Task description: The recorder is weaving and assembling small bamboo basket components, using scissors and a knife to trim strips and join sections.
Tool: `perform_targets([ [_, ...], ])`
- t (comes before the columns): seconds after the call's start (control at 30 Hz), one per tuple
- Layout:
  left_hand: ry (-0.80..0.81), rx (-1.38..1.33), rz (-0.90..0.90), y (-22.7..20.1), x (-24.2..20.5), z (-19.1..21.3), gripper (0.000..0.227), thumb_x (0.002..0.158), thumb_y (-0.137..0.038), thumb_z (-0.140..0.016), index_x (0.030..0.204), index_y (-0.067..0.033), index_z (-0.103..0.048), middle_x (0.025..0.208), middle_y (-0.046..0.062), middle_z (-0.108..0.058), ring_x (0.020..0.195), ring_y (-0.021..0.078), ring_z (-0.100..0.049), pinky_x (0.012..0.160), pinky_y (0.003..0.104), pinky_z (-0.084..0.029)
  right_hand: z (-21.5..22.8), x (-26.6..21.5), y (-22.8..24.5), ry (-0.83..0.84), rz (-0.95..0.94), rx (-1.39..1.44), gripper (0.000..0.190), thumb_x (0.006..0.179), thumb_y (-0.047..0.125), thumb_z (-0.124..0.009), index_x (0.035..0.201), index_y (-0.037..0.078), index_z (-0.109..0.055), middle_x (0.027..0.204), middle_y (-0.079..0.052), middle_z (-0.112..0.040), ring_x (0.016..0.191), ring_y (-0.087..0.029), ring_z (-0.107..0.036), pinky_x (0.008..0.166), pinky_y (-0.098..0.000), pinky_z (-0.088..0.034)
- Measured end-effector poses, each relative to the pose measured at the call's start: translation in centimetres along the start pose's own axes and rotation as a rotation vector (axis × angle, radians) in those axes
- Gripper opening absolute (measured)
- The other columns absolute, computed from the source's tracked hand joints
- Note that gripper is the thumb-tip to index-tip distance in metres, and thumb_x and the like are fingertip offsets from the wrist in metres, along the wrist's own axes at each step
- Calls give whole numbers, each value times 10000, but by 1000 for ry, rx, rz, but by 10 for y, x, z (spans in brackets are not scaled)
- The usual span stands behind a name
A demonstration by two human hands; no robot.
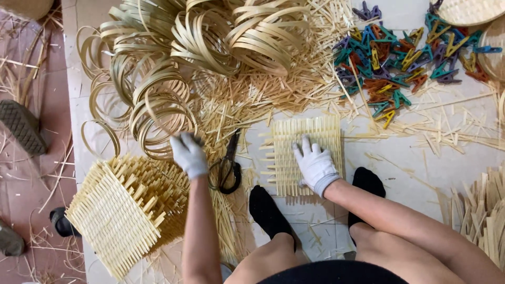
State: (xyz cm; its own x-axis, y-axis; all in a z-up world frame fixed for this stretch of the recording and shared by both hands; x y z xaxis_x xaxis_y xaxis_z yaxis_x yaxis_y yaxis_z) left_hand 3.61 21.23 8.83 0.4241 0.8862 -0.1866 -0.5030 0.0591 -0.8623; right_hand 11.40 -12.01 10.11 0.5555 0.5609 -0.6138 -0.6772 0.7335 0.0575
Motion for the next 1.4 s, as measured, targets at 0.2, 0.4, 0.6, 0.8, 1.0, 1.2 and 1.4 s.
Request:
perform_targets([
  [0.2, 185, -620, 157, 16, -91, 30, 219, 1090, -253, -477, 1058, -47, -543, 959, 117, -669, 810, 210, -687, 746, 388, -615, -3, -1, 1, -34, 14, -3, 1261, 591, 574, -920, 1572, 105, -282, 1606, -252, -247, 1177, -321, -512, 856, -459, -521],
  [0.4, 619, -995, 438, 52, -154, 5, 165, 1102, -210, -506, 1083, -54, -557, 985, 129, -624, 804, 227, -593, 679, 369, -531, -18, -3, -15, -59, 18, 84, 1201, 607, 563, -911, 1562, 158, -307, 1586, -208, -283, 1193, -336, -509, 884, -479, -514],
  [0.6, 777, -956, 576, 59, -190, -31, 182, 1093, -215, -513, 1074, -37, -545, 1012, 144, -617, 817, 248, -612, 694, 385, -550, -73, -9, -59, -535, 197, 638, 484, 928, 261, -739, 1383, 195, -586, 1340, -140, -661, 1088, -289, -675, 908, -427, -574],
  [0.8, 775, -427, 431, -8, -195, -45, 379, 980, -135, -561, 1347, -103, -470, 1053, 82, -645, 683, 169, -589, 571, 335, -504, -81, -12, -79, -36, 30, 1776, 400, 999, 169, -601, 1395, 111, -595, 949, -34, -710, 730, -111, -644, 663, -290, -561],
  [1.0, 682, 40, -180, -11, -193, -63, 585, 955, -49, -642, 1521, -100, -501, 892, 85, -673, 699, 128, -580, 656, 282, -516, -85, -19, -99, -177, -91, 1321, 376, 983, 179, -614, 1354, 125, -631, 875, -57, -703, 743, -124, -642, 677, -311, -551],
  [1.2, 543, 278, -443, 3, -188, -91, 456, 940, -64, -650, 1394, -56, -604, 975, 151, -689, 747, 228, -654, 718, 349, -541, -91, -9, -100, -462, -263, 1034, 293, 930, 209, -681, 1198, 114, -611, 939, -124, -722, 839, -288, -726, 742, -390, -569],
  [1.4, 512, 460, -369, 22, -178, -103, 382, 898, -118, -700, 1272, -46, -680, 997, 169, -662, 713, 291, -645, 703, 399, -539, -90, 1, -96, -587, -236, 660, 287, 870, 178, -695, 1148, 147, -632, 1081, -160, -626, 881, -399, -668, 728, -508, -541],
])
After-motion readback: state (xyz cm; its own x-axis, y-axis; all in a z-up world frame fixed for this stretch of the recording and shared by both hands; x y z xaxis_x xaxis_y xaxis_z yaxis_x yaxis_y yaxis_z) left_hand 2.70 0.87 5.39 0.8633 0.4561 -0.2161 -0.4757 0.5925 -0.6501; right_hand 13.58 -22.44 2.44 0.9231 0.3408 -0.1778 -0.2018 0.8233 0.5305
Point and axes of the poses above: each hand's wrist, its own x-axis towards the middle knuckle, its own z-axis out of the back of the hand, y = z × x, the point moved 3 cm from there along x, towards the middle knuckle
